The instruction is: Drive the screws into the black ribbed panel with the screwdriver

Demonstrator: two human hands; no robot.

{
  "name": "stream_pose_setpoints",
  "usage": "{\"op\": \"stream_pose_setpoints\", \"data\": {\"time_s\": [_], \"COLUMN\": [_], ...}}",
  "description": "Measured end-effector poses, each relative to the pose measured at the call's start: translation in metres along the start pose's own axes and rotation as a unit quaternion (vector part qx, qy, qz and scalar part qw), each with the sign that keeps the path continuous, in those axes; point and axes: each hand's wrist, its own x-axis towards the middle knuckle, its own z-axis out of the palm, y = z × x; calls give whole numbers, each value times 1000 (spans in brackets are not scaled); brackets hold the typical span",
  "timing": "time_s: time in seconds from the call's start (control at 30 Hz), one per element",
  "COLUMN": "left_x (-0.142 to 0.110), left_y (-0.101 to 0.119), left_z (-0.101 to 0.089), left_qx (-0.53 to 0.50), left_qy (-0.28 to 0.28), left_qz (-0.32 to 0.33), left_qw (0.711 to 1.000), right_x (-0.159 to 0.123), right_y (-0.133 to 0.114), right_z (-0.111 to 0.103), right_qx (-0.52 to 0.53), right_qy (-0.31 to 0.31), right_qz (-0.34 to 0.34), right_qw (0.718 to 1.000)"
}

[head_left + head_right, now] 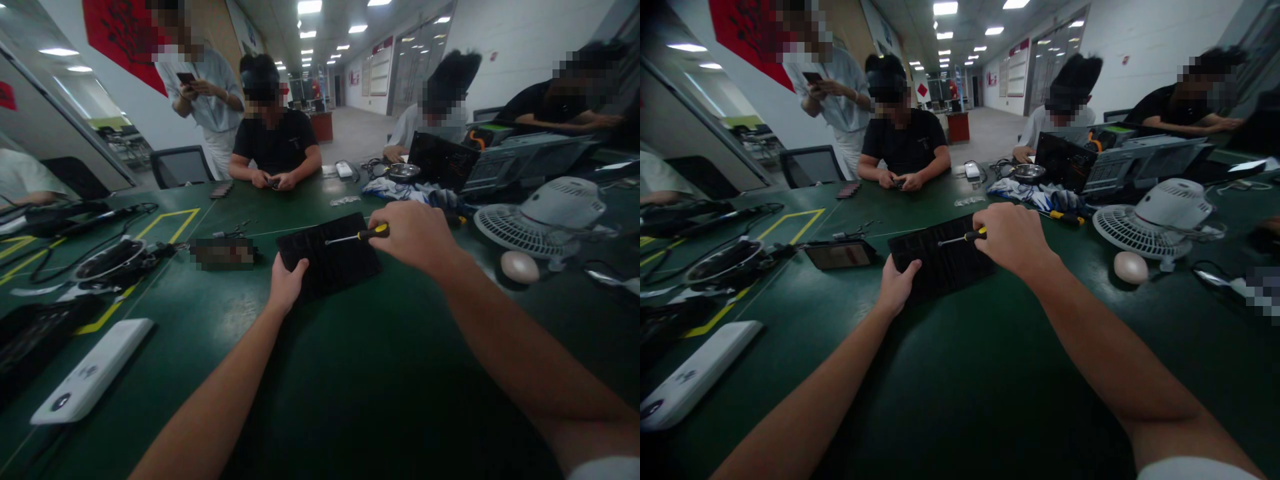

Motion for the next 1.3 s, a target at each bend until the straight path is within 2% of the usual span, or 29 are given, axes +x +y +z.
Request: {"op": "stream_pose_setpoints", "data": {"time_s": [0.27,0.43,0.53,0.77,0.97,1.3], "left_x": [-1,0,0,-1,0,1], "left_y": [1,-1,-1,1,0,-5], "left_z": [1,0,0,0,-1,-3], "left_qx": [-9,-11,-11,-19,-16,-16], "left_qy": [-3,-2,-2,-3,-3,-9], "left_qz": [-12,-9,-11,-13,-4,-2], "left_qw": [1000,1000,1000,1000,1000,1000], "right_x": [-4,-2,1,3,3,7], "right_y": [-6,-8,-4,16,15,15], "right_z": [-3,-2,0,0,1,7], "right_qx": [-12,-46,-30,40,61,92], "right_qy": [-44,-104,-127,-68,-24,-31], "right_qz": [29,26,17,-9,4,2], "right_qw": [999,993,991,997,998,995]}}
